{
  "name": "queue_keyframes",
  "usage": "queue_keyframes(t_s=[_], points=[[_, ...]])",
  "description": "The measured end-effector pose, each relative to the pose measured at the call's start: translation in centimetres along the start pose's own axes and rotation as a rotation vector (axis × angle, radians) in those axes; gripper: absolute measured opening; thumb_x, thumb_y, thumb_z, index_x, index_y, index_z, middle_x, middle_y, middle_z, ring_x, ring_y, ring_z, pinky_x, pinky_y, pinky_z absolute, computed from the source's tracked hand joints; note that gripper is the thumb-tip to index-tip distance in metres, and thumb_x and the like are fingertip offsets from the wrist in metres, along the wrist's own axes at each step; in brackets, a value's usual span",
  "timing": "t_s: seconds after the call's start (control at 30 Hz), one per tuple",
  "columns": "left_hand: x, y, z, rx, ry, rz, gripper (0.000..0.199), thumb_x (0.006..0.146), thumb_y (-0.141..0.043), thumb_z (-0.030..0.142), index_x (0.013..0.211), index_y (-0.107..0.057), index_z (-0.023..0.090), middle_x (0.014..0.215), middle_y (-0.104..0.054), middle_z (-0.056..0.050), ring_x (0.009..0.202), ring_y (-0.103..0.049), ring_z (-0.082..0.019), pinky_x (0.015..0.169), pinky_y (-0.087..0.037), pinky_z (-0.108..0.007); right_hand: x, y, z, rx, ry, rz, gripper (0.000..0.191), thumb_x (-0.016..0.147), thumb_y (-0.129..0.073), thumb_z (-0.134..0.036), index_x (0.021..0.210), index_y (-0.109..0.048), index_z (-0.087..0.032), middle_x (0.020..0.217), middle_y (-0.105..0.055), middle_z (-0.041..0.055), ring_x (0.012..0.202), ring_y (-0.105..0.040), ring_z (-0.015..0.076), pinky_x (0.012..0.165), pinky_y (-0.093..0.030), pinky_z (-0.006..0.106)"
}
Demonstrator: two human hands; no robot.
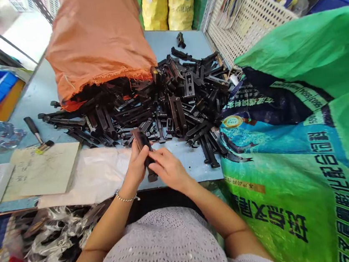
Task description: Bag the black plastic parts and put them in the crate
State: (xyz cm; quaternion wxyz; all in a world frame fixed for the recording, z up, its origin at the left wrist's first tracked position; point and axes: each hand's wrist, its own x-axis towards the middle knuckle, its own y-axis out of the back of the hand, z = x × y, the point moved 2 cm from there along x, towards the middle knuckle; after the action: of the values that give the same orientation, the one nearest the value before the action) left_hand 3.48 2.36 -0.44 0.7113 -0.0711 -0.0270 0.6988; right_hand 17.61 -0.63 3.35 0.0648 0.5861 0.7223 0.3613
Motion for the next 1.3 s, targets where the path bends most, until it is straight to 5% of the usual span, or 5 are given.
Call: queue_keyframes(t_s=[0.27,0.53,0.8,1.0,1.3], points=[[-3.2,1.8,-1.2,-0.025,0.151,0.017,0.056,0.092,-0.056,0.061,0.132,-0.054,0.023,0.095,-0.068,-0.005,0.079,-0.068,-0.018,0.069,-0.057,-0.030,3.5,-2.4,3.5,0.157,-0.286,-0.297,0.052,0.107,-0.020,-0.054,0.078,-0.049,-0.023,0.065,-0.052,0.0003,0.061,-0.052,0.0165,0.061,-0.045,0.030],[-3.7,3.2,-3.3,0.222,0.175,0.116,0.045,0.097,-0.046,0.058,0.111,-0.064,0.019,0.087,-0.071,-0.006,0.075,-0.068,-0.020,0.070,-0.054,-0.032,-4.4,-3.2,1.2,-0.193,0.086,-0.391,0.047,0.108,-0.029,-0.047,0.082,-0.058,-0.021,0.078,-0.063,0.0056,0.077,-0.058,0.0194,0.070,-0.045,0.031],[-3.5,2.3,-5.2,1.180,0.003,0.098,0.046,0.099,-0.046,0.044,0.129,-0.063,0.014,0.096,-0.071,-0.017,0.093,-0.069,-0.032,0.083,-0.053,-0.043,10.8,6.6,9.6,-0.624,-0.344,0.266,0.035,0.101,-0.047,-0.040,0.108,-0.060,-0.008,0.109,-0.062,0.0245,0.111,-0.055,0.0377,0.093,-0.045,0.054],[-2.4,1.5,-1.7,0.471,-0.251,0.015,0.064,0.100,-0.041,0.058,0.153,-0.037,0.023,0.130,-0.062,-0.014,0.115,-0.063,-0.024,0.098,-0.053,-0.042,7.3,4.3,4.9,-0.308,-0.114,0.025,0.031,0.105,-0.036,-0.034,0.100,-0.063,-0.019,0.099,-0.066,0.0106,0.095,-0.062,0.0246,0.086,-0.049,0.037],[-4.3,1.1,0.3,-0.111,0.273,-0.023,0.053,0.090,-0.058,0.064,0.120,-0.061,0.020,0.081,-0.069,-0.004,0.064,-0.069,-0.019,0.054,-0.056,-0.029,2.8,-1.2,2.9,-0.357,0.080,-0.124,0.054,0.103,-0.034,-0.063,0.090,-0.062,-0.018,0.088,-0.066,0.0117,0.084,-0.060,0.0241,0.073,-0.043,0.034]])
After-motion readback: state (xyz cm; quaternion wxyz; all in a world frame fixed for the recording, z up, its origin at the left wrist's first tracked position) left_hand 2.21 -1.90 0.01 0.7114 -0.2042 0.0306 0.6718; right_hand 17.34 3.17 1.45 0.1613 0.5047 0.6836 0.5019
